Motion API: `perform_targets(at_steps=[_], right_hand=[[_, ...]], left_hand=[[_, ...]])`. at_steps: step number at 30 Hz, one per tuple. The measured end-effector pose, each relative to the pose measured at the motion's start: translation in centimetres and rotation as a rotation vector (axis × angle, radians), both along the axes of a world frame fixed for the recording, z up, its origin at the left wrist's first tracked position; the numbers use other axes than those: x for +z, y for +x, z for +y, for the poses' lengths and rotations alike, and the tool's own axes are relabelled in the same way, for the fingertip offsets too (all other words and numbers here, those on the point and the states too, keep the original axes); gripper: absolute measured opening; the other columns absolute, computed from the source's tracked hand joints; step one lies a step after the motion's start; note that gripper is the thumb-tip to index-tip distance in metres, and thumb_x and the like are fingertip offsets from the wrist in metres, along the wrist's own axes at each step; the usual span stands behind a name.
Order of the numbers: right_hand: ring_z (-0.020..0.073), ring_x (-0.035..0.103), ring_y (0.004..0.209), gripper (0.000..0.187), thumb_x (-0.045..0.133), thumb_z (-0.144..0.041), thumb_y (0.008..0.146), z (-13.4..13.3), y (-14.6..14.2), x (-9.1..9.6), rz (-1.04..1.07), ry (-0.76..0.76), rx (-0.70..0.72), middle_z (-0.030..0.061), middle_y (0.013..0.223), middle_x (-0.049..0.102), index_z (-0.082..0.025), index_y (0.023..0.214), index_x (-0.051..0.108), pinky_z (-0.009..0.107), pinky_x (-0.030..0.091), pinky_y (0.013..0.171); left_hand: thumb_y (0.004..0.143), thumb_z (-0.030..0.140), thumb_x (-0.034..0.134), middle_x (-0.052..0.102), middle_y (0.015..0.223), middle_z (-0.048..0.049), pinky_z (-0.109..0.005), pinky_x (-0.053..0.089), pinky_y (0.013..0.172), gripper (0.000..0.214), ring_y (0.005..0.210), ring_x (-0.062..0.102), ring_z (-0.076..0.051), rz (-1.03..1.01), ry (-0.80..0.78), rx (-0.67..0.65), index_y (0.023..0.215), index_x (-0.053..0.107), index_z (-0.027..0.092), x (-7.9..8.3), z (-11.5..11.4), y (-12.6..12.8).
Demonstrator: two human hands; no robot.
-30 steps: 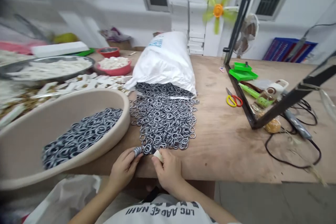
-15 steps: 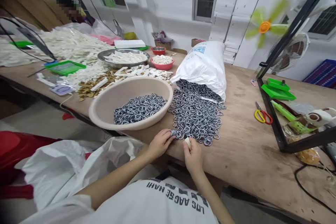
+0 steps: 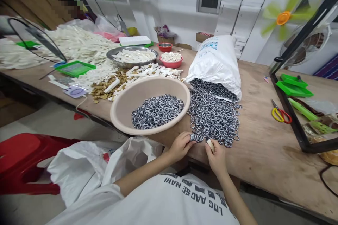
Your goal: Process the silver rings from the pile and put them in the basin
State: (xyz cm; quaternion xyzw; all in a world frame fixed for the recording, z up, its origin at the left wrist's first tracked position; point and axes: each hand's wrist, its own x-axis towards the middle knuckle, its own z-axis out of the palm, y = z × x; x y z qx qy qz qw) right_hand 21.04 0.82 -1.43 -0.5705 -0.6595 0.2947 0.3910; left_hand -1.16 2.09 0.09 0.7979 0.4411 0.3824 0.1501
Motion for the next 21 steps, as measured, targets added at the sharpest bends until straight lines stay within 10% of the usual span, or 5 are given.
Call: perform_targets(at_steps=[5,11,21], right_hand=[[0.0236,0.063,0.077,0.028,0.057,-0.045,0.095,0.4,-0.1,0.1,0.013,-0.026,-0.023,0.0052,0.086,0.071,-0.02,0.104,0.068,0.033,0.046,0.069],[0.0211,0.061,0.071,0.028,0.056,-0.045,0.095,0.6,-0.1,0.4,-0.009,-0.048,-0.022,0.0037,0.083,0.07,-0.02,0.103,0.068,0.031,0.045,0.065],[0.0192,0.061,0.074,0.026,0.056,-0.043,0.096,0.4,0.1,1.2,-0.024,-0.084,0.0,0.0025,0.083,0.069,-0.02,0.102,0.068,0.029,0.042,0.068]], left_hand=[[0.094,0.029,0.061,0.072,0.109,-0.013,-0.036,0.054,0.09,0.018,0.101,0.067,-0.023,0.02,0.239,-0.049,0.108,0.068,0.02,5.8,0.3,-2.0],[0.098,0.051,0.048,0.072,0.099,-0.0122,-0.035,0.05,0.081,0.037,0.094,0.067,-0.027,0.436,0.036,0.482,0.102,0.067,0.019,13.9,3.2,-6.2],[0.102,0.053,0.032,0.072,0.098,-0.0075,-0.029,0.041,0.068,0.057,0.077,0.064,-0.02,0.65,-0.24,0.592,0.08,0.073,0.02,15.1,4.6,-8.0]])
